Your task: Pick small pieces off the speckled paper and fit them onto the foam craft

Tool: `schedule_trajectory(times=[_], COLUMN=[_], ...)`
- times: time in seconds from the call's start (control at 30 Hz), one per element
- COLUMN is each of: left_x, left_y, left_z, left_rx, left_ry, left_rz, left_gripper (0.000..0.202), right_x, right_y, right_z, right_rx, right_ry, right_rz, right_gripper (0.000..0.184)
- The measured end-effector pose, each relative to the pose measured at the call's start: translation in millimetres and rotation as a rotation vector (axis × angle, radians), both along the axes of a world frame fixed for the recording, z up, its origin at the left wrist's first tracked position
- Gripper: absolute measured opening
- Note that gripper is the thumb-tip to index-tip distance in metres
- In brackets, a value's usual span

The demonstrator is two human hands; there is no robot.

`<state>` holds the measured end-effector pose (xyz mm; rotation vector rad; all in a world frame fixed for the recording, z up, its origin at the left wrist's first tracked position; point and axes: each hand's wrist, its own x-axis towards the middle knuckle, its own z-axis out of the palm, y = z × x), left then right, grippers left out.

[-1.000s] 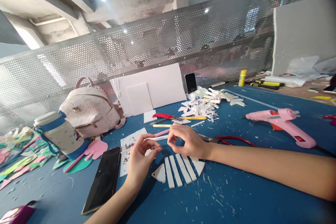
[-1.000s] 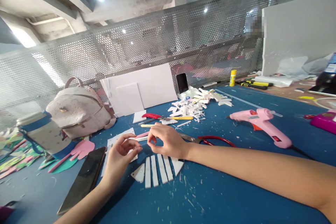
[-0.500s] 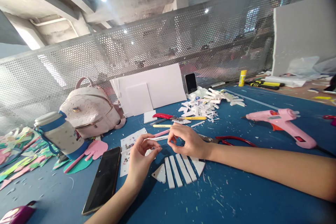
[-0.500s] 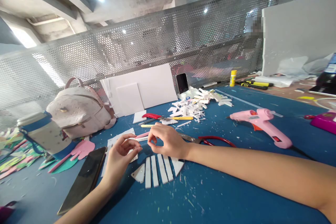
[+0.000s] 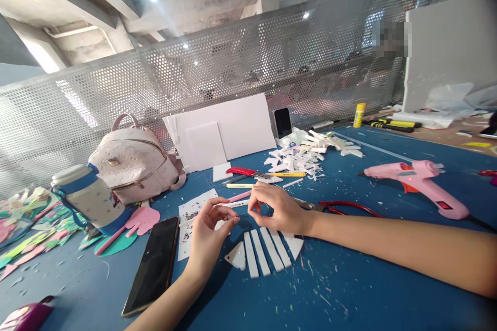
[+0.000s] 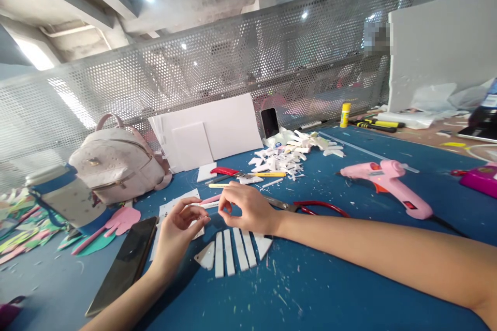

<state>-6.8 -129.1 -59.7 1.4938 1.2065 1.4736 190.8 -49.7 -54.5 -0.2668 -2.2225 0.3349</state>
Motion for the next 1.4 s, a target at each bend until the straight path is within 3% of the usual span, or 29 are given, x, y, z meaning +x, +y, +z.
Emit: schedule_trajectory(times=[0.93,1.4], left_x=[-0.7,2.0], left_y=[-2.0,-1.4], left_z=[-5.1,-1.7], left_rx=[0.015,0.058], left_ry=[0.213,0.175], left_rz=[0.078,0.076], left_gripper=[0.023,0.019], right_x=[0.0,-2.2], right_y=[1.8,2.6], right_z=[-3.4,-3.0], right_rx=[-0.043,-0.112], right_ry=[-0.135,-0.041], right_rz=[0.059,0.101], right_gripper=[0.003,0.007])
